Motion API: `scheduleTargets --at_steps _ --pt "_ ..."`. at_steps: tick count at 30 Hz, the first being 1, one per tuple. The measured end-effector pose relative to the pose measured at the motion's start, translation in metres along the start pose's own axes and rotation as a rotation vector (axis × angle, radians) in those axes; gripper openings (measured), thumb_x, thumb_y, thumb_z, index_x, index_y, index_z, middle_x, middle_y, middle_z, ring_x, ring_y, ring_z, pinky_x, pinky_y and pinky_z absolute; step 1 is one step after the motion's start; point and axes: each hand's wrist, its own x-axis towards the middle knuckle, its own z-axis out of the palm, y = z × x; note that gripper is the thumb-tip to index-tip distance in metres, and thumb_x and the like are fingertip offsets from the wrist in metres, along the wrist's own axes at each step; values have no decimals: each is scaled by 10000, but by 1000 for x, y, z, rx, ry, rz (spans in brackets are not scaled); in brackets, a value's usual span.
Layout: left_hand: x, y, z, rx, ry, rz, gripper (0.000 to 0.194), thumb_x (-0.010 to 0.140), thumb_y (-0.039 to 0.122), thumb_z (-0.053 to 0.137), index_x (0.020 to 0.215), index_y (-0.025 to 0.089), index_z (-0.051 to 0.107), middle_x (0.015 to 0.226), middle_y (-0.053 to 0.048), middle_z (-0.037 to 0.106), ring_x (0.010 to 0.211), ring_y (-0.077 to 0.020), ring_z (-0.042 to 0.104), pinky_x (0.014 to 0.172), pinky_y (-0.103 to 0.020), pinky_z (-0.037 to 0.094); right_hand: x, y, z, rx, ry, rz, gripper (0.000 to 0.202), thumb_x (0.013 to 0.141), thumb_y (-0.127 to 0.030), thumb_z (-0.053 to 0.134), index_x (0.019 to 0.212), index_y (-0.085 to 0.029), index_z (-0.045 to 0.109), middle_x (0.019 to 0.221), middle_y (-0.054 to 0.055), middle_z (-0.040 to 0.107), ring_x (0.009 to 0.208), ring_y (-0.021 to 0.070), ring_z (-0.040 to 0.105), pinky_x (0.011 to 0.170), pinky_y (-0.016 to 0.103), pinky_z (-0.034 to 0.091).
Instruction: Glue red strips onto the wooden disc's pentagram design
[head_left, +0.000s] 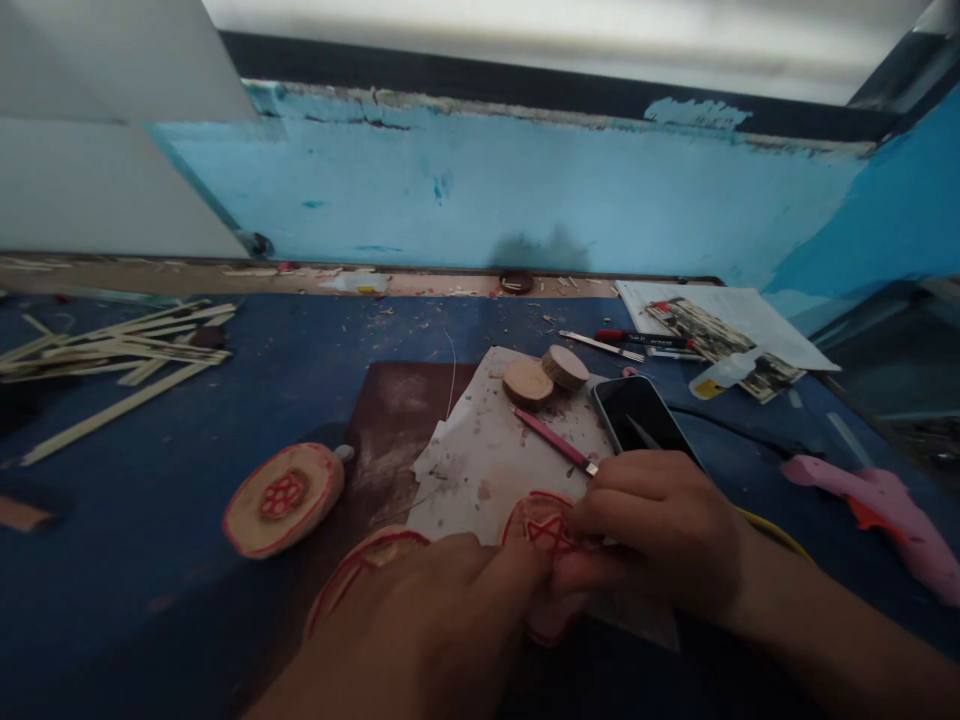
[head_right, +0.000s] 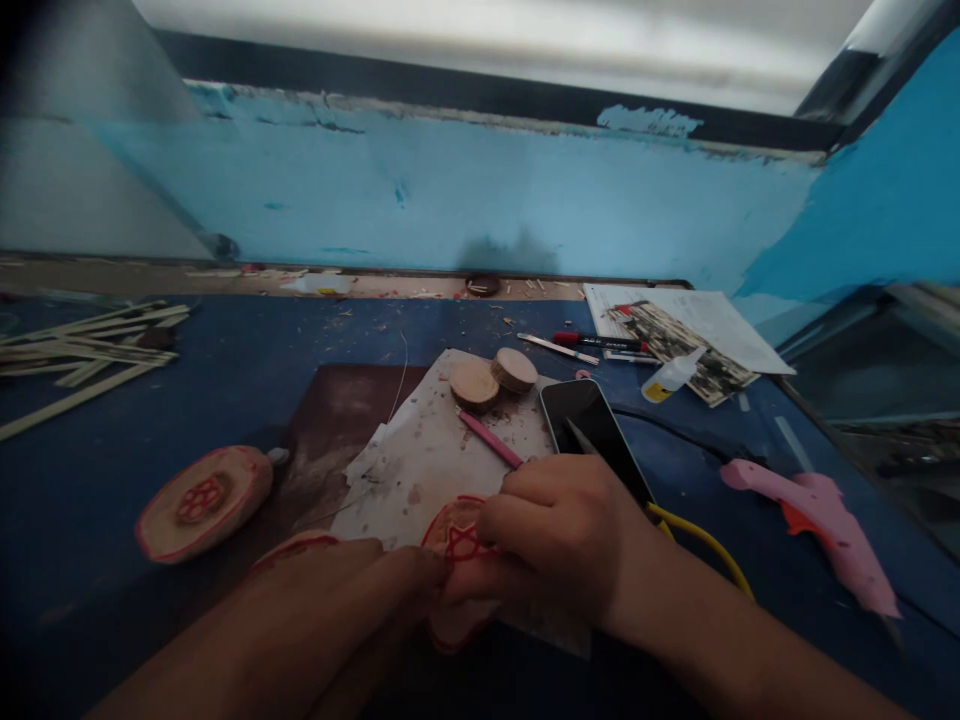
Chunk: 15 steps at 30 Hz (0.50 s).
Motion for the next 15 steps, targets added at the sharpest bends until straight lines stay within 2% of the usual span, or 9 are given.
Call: scheduleTargets --at_steps 4,9,15 --pt "1 -1 4 -82 -27 -37 265 969 163 471 1067 300 675 931 16 784 805 -186 719 709 -241 541 0 0 1 14 -9 8 394 1010 -548 738 837 -196 699 697 -29 577 609 129 446 594 345 255" --pt "0 -6 5 -145 -3 -28 220 960 230 488 1013 296 691 891 17 769 783 -177 704 759 -227 571 -1 2 3 32 -5 -4 430 1001 -594 727 833 -199 704 677 -39 544 586 121 427 579 342 237" --pt "1 -4 6 -121 1 -44 211 962 238 483 992 296 684 863 13 736 764 -193 690 711 -245 544 1 -1 6 35 12 8 465 1015 -606 697 808 -189 700 673 -30 556 586 121 433 579 337 243"
